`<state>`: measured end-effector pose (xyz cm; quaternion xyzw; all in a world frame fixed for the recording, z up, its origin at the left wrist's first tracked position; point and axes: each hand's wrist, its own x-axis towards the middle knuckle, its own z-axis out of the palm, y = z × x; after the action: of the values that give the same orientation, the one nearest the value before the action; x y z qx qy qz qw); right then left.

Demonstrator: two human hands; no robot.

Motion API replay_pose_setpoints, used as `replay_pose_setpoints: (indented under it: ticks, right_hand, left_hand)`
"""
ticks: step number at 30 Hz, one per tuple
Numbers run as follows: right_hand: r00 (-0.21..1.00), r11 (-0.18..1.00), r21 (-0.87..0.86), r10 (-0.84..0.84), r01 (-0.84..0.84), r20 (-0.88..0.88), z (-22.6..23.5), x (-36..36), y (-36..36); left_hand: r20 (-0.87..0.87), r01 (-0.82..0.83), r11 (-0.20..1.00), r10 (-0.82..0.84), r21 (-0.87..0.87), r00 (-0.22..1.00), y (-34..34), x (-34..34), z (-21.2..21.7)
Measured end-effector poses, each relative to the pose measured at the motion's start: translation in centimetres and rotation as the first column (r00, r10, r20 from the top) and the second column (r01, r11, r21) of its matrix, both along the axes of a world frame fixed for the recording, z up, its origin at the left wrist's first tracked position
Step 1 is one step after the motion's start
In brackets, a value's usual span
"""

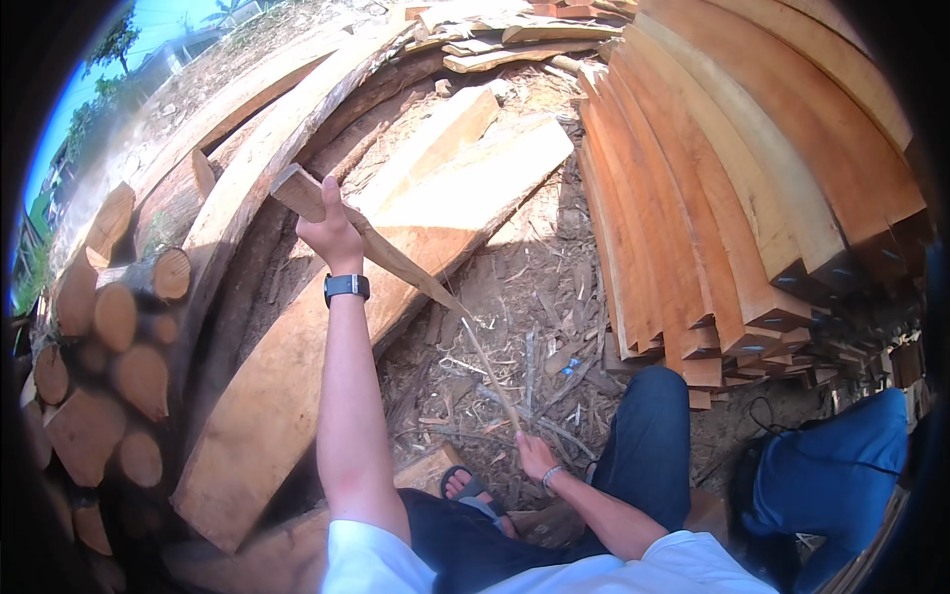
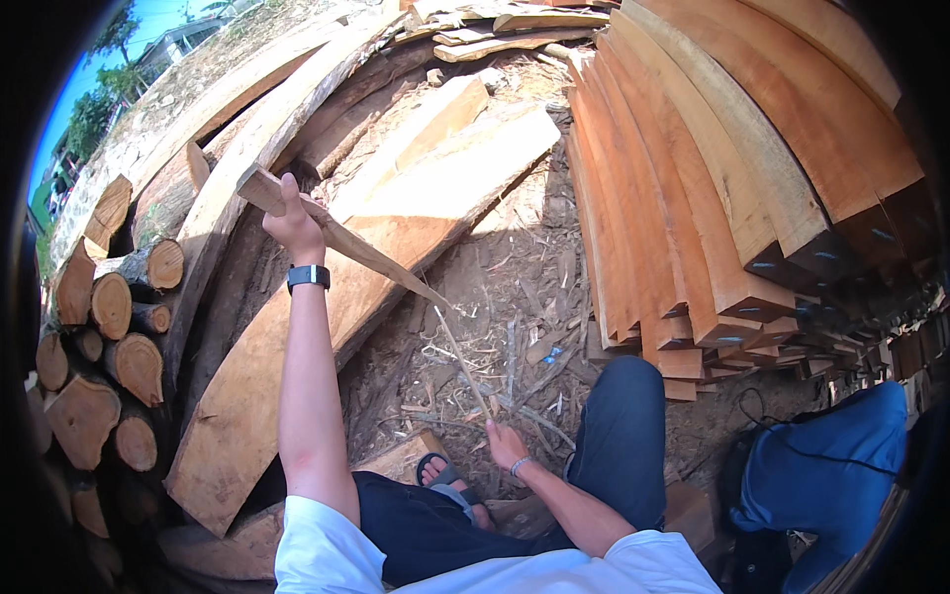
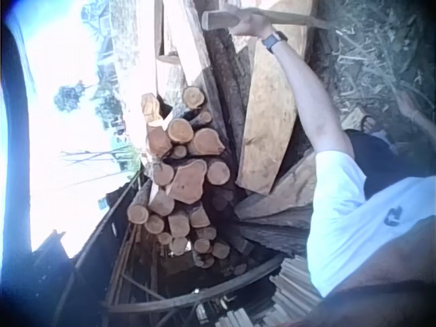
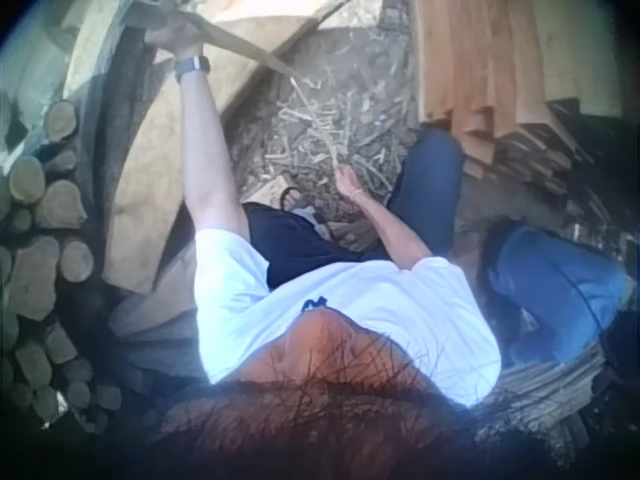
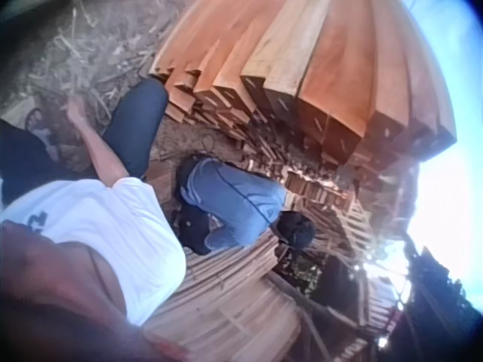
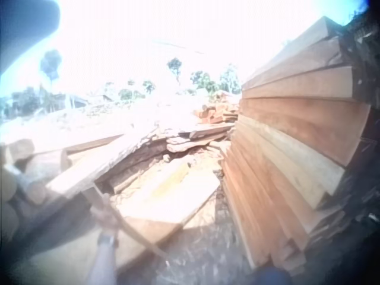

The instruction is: The person strips bark from a long piece of wood using a large blade, moving the blade along the length of the wood while holding it steady with their other hand.

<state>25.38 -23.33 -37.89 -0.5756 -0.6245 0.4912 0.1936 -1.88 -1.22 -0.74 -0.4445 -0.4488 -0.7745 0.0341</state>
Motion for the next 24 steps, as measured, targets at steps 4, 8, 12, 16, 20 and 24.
replay_pose_setpoints:
  ticks: [4,8,12,16,20,24]
  right_hand:
    - [1.0,0.996,-0.089,-0.029,0.029,-0.003,1.4,0.9,-0.3]
    - [0.991,0.979,-0.181,-0.074,0.093,0.111,-1.7,0.3,-0.6]
    - [0.995,0.98,-0.181,-0.073,0.084,0.069,-4.3,0.4,-0.5]
    - [0.819,0.593,-0.774,-0.318,-0.222,-0.478,-4.0,0.2,0.3]
    - [0.836,0.64,-0.749,-0.307,-0.173,-0.456,-3.8,0.8,0.2]
    - [0.977,0.866,-0.5,-0.114,0.007,-0.182,-4.1,0.4,-0.3]
  left_hand:
    - [0.009,-0.033,0.999,0.033,0.017,0.999,-0.1,-0.3,-0.4]
    - [0.001,-0.011,1.0,0.011,-0.008,1.0,0.1,0.2,-0.1]
    - [0.023,0.042,0.999,-0.042,-0.003,0.999,0.4,0.4,-0.1]
    - [-0.008,0.041,0.999,-0.041,-0.003,0.999,0.2,0.7,0.0]
    - [-0.005,0.061,0.998,-0.06,0.026,0.998,0.6,0.7,-0.1]
    - [-0.002,0.036,0.999,-0.036,0.0,0.999,0.4,0.5,-0.2]
